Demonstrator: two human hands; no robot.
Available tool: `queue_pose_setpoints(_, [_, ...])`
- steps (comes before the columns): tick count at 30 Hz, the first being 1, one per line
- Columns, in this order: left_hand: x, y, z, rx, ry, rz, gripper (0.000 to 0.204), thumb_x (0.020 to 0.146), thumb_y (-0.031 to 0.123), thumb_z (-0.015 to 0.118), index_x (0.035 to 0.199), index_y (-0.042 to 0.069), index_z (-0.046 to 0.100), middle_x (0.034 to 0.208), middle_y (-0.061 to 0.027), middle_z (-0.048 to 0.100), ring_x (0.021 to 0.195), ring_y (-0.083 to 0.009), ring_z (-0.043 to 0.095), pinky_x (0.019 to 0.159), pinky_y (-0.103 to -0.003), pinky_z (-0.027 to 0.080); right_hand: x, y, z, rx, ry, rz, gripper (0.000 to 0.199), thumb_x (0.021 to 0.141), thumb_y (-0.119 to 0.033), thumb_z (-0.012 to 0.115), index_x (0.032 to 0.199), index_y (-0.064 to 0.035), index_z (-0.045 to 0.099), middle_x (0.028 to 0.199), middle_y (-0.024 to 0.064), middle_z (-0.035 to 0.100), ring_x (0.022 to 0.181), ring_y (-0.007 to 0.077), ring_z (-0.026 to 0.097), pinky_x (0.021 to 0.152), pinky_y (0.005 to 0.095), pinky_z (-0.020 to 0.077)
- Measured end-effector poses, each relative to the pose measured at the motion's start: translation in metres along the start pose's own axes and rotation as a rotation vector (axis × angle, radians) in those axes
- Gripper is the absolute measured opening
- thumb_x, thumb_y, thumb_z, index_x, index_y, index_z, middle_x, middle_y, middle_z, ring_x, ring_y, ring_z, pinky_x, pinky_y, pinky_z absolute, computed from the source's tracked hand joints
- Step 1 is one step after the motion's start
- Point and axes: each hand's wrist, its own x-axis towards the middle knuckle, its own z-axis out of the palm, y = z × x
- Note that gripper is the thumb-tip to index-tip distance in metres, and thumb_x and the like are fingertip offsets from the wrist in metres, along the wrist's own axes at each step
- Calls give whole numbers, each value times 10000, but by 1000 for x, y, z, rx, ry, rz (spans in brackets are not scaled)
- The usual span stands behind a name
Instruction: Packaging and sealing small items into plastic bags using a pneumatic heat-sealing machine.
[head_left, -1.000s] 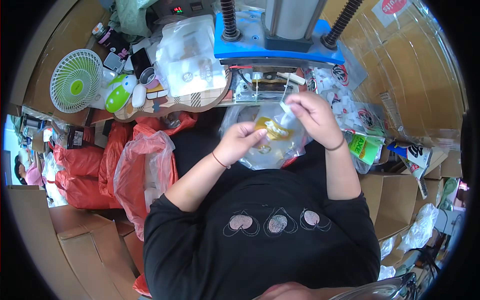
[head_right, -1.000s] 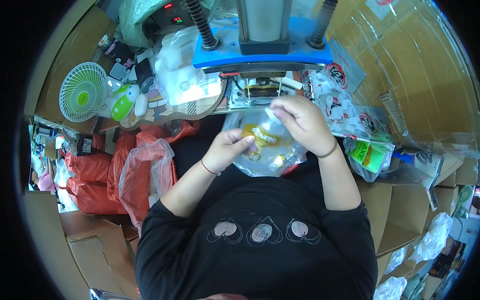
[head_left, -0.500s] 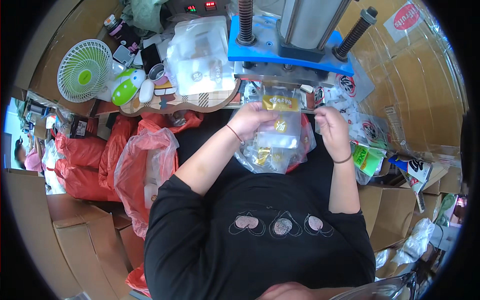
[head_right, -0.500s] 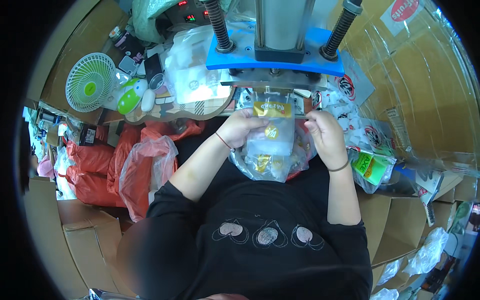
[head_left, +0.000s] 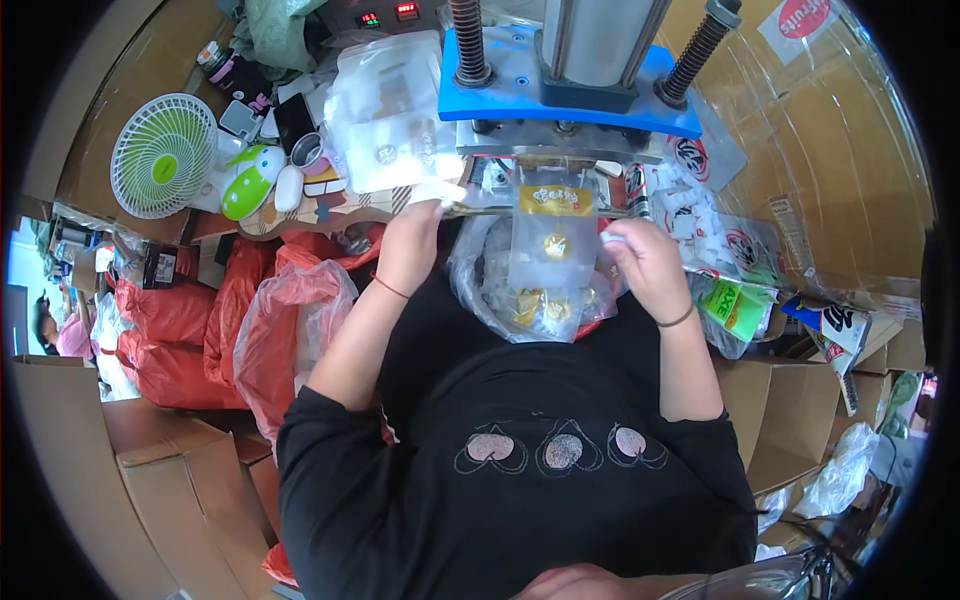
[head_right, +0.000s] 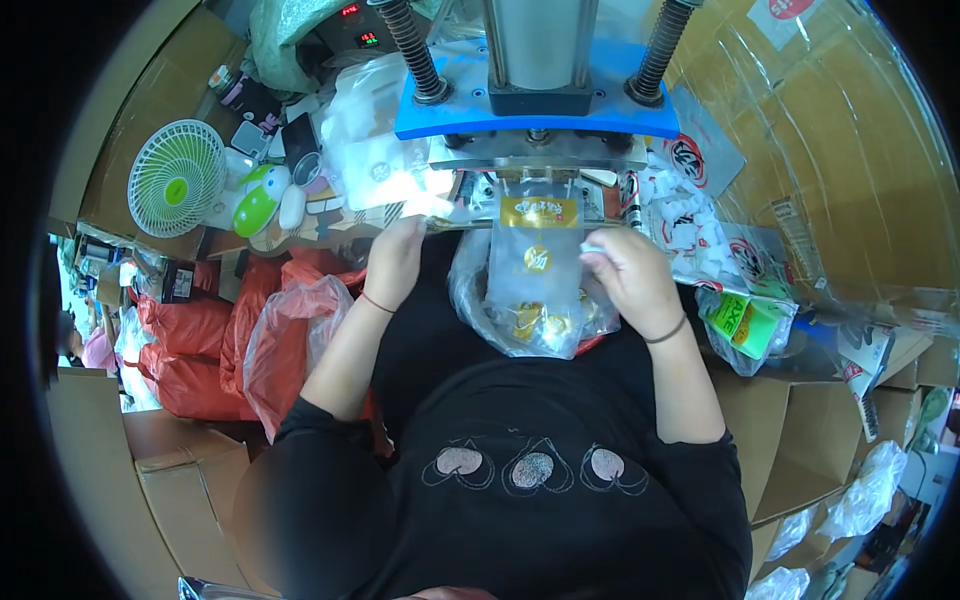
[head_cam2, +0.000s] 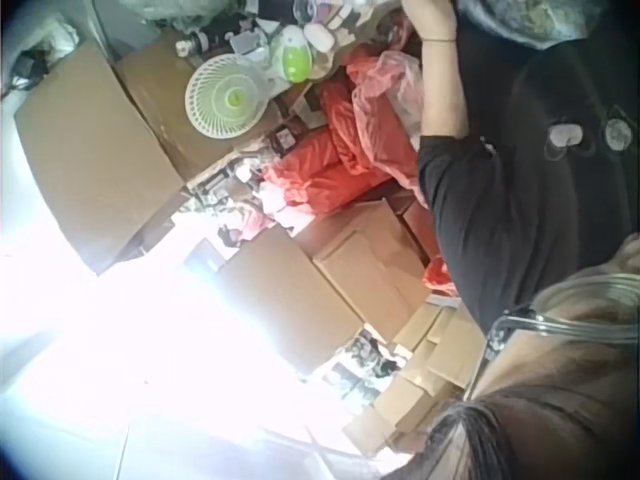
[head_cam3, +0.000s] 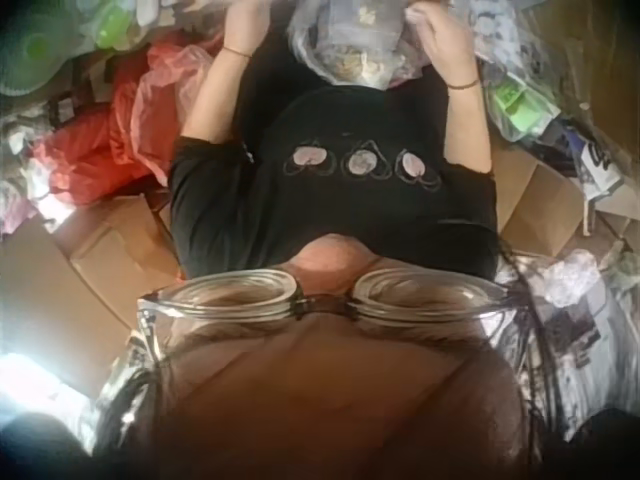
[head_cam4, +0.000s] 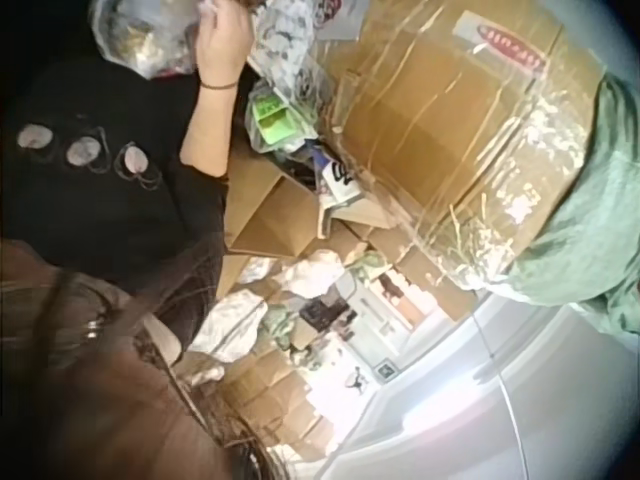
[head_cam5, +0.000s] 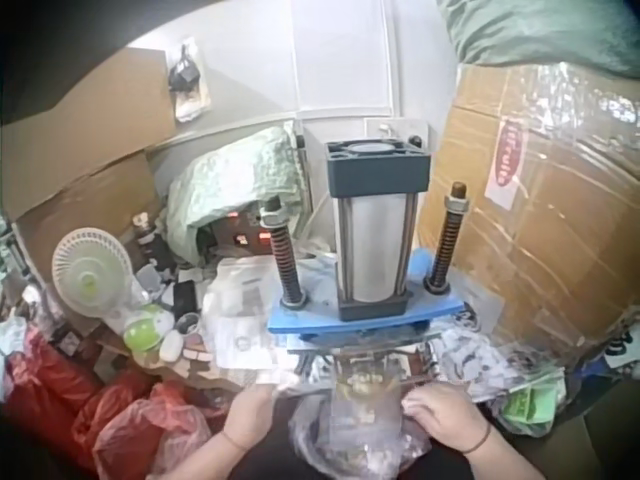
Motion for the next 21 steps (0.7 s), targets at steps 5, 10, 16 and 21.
queue_pose_setpoints(5, [-11,40,7,-670,-200,-207,153,901,134,756,872,-14,735,741,7,656,670,-30,537,604,-222,455,15,-19,16,138,-48,-7,170,935,-182,669,949,-15,640,876,110,649,815,268,628,757,353,497])
queue_pose_setpoints(10, [-25,80,17,-728,-356,-152,168,895,158,775,835,6,734,720,17,645,641,-32,532,595,-221,448,33,-44,20,435,153,163,140,933,-138,708,954,-11,653,779,7,612,720,76,553,662,244,458])
queue_pose_setpoints(16, [-39,94,35,-1327,-658,-337,248,1002,248,641,1077,23,713,935,-24,727,839,-60,633,765,-232,506,33,-28,16,105,-157,77,225,1000,-233,561,1014,-29,654,866,147,677,806,320,671,707,385,506])
queue_pose_setpoints(21, [-25,107,35,-1429,-895,-448,238,961,172,691,1158,38,690,1016,-22,720,851,-85,662,786,-258,541,29,-12,-16,52,-157,-8,277,1000,-263,566,1115,-18,628,1078,158,655,987,353,625,881,388,496])
